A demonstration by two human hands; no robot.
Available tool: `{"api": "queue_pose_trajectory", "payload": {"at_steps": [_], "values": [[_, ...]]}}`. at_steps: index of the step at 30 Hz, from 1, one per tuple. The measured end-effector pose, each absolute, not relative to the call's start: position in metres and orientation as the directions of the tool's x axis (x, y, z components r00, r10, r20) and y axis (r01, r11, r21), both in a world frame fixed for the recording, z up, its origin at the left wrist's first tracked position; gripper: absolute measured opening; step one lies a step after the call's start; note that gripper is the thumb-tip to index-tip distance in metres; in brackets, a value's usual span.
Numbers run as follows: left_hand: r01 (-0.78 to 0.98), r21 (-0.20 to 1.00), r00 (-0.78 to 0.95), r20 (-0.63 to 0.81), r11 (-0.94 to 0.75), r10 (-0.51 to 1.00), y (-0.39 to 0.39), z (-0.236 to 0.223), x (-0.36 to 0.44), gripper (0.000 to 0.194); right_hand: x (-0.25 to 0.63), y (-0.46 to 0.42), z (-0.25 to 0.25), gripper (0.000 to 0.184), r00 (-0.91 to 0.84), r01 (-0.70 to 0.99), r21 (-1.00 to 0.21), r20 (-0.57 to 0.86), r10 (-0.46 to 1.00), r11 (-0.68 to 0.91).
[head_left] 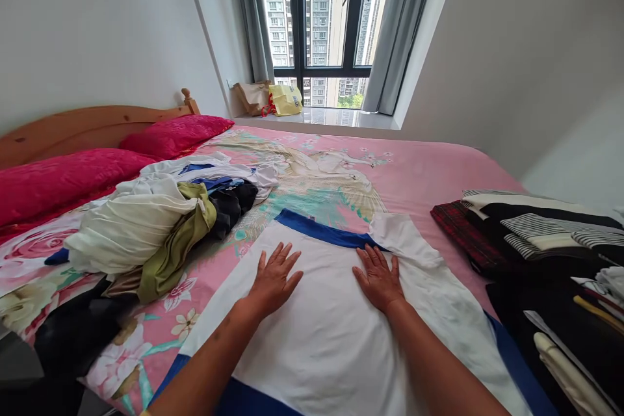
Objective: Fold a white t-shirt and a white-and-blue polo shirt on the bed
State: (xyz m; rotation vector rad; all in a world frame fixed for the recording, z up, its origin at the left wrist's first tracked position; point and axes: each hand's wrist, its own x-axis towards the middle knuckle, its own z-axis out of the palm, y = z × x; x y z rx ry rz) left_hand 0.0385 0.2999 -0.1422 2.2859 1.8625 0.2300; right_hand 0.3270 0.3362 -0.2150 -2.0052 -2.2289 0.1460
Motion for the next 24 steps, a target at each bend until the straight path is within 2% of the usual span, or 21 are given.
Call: {"api": "queue_pose_trajectory", "payload": {"at_steps": [3,5,9,14,16,17,20,24], "values": [[0.968,0.215,0.165,-0.171,-0.127,0.971,0.365,-0.16,0.05,0.063,0.328,0.338,-0.216,0.055,-0.107,0.979,-0.169,0.051,0.993,0.114],[0.985,0.171,0.071,-0.192,-0.038,0.979,0.402,-0.172,0.048,0.07,0.329,0.338,-0.217,0.056,-0.109,0.977,-0.176,0.06,0.992,0.118],[0.989,0.138,-0.046,-0.111,0.061,0.993,0.449,-0.189,0.041,0.074,0.329,0.34,-0.213,0.055,-0.111,0.973,-0.194,0.077,0.991,0.124],[0.989,0.115,-0.089,0.008,0.088,0.996,0.448,-0.188,0.055,0.072,0.33,0.341,-0.209,0.055,-0.1,0.963,-0.246,0.056,0.993,0.111],[0.997,0.083,-0.013,0.076,0.006,0.997,0.435,-0.184,0.068,0.064,0.332,0.341,-0.208,0.056,-0.095,0.957,-0.272,0.044,0.995,0.103],[0.994,0.067,0.083,0.102,-0.09,0.991,0.428,-0.183,0.076,0.06,0.333,0.341,-0.207,0.056,-0.094,0.953,-0.284,0.043,0.995,0.103],[0.928,0.075,0.36,0.066,-0.364,0.931,0.41,-0.185,0.094,0.058,0.335,0.343,-0.202,0.056,-0.108,0.944,-0.31,0.044,0.993,0.117],[0.94,0.139,0.316,-0.014,-0.312,0.949,0.406,-0.196,0.101,0.071,0.335,0.345,-0.189,0.061,-0.145,0.927,-0.35,-0.014,0.989,0.131]]}}
